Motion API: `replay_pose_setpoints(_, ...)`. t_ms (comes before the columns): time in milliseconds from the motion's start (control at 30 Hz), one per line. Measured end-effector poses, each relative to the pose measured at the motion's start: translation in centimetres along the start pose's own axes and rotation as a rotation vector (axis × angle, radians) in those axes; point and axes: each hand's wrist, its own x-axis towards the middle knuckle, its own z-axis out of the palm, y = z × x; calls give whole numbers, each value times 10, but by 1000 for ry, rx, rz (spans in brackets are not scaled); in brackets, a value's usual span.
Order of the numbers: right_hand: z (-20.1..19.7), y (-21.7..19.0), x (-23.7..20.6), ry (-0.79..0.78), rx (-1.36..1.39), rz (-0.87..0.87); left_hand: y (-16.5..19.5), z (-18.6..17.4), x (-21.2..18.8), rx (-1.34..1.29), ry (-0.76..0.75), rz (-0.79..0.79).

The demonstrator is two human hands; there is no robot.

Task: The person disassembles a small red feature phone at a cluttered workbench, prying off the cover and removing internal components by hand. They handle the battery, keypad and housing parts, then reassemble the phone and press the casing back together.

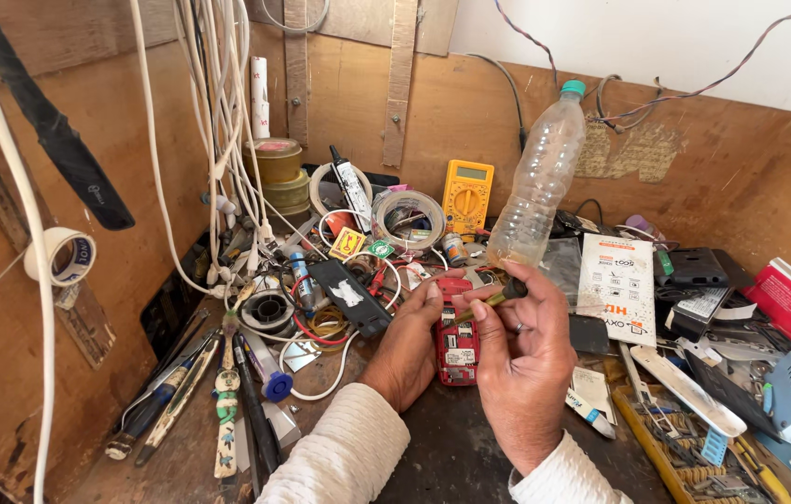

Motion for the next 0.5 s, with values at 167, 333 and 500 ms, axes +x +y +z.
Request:
replay_pose_setpoints(167, 5, -3, -5, -7, -53, -60, -1, -5, -1, 17, 24, 9)
replay_pose_setpoints(333, 7, -10, -7, -2, -284, -82, -6, -13, -2, 71, -46, 24)
replay_pose_setpoints(500, 11, -13, -5, -13, -195, -110, -8, -15, 1, 53, 8, 43)
